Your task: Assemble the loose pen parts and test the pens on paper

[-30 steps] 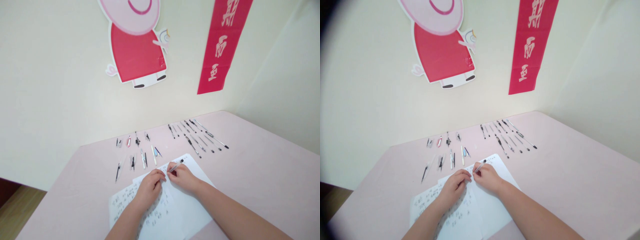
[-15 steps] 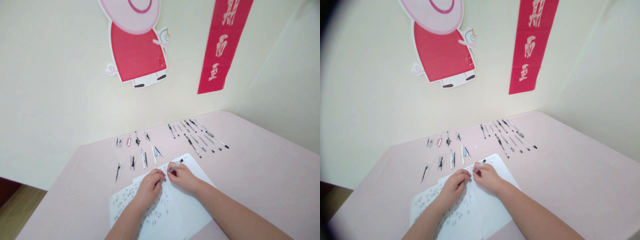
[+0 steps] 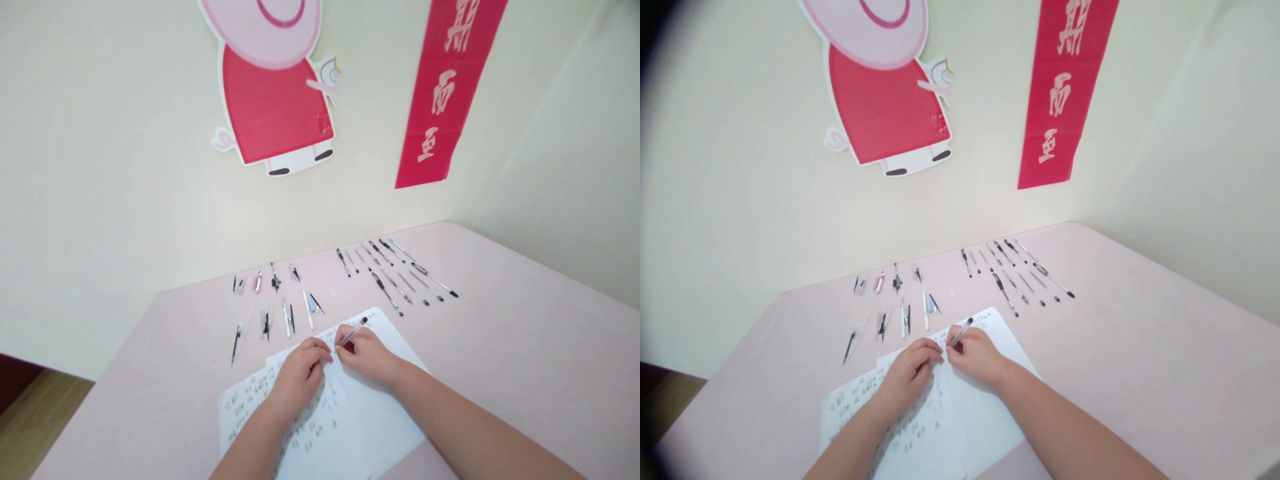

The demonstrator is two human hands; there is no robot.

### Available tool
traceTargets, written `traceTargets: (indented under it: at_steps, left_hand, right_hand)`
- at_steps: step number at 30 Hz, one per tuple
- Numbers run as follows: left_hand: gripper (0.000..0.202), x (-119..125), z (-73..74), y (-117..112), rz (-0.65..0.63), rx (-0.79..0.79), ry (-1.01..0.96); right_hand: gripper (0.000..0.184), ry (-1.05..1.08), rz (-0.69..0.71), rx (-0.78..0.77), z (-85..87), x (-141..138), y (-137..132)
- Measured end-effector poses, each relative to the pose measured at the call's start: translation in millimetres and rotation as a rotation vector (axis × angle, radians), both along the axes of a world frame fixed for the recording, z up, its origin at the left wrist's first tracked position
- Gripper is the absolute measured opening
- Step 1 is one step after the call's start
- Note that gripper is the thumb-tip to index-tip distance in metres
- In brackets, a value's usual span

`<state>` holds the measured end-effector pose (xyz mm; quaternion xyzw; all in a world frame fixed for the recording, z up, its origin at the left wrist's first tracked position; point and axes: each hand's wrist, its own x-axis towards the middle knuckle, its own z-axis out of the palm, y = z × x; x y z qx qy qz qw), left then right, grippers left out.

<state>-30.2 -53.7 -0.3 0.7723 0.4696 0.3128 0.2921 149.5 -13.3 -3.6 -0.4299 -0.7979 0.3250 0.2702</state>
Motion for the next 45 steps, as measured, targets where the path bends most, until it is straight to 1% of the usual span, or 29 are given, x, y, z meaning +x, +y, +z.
traceTargets:
  at_steps: [11,27,32,37,41,45]
  left_hand:
    - [0.037,-0.1,2.1,0.0,0.006,-0.005,0.007]
    - [0.037,-0.4,0.1,-0.1,-0.003,-0.007,0.013]
    - [0.037,-0.6,-0.5,-0.2,0.004,-0.004,0.009]
    - [0.037,-0.9,-0.7,-0.1,0.004,0.001,0.008]
    - [0.037,-0.9,-0.3,-0.2,0.01,-0.006,0.021]
    - [0.037,-0.8,0.1,-0.6,0.009,-0.009,0.027]
  right_hand:
    - [0.006,0.002,-0.018,-0.008,1.7,0.3,0.1]
    - [0.007,0.0,0.005,0.004,-1.8,0.2,0.1]
    - [0.007,0.004,-0.004,0.009,-0.5,0.3,0.1]
    - [0.008,0.016,0.019,0.006,0.6,1.5,-0.7]
    - [0.008,0.032,-0.012,-0.007,-0.6,2.2,-0.4]
    - [0.008,0.045,-0.055,0.013,-0.5,2.1,0.1]
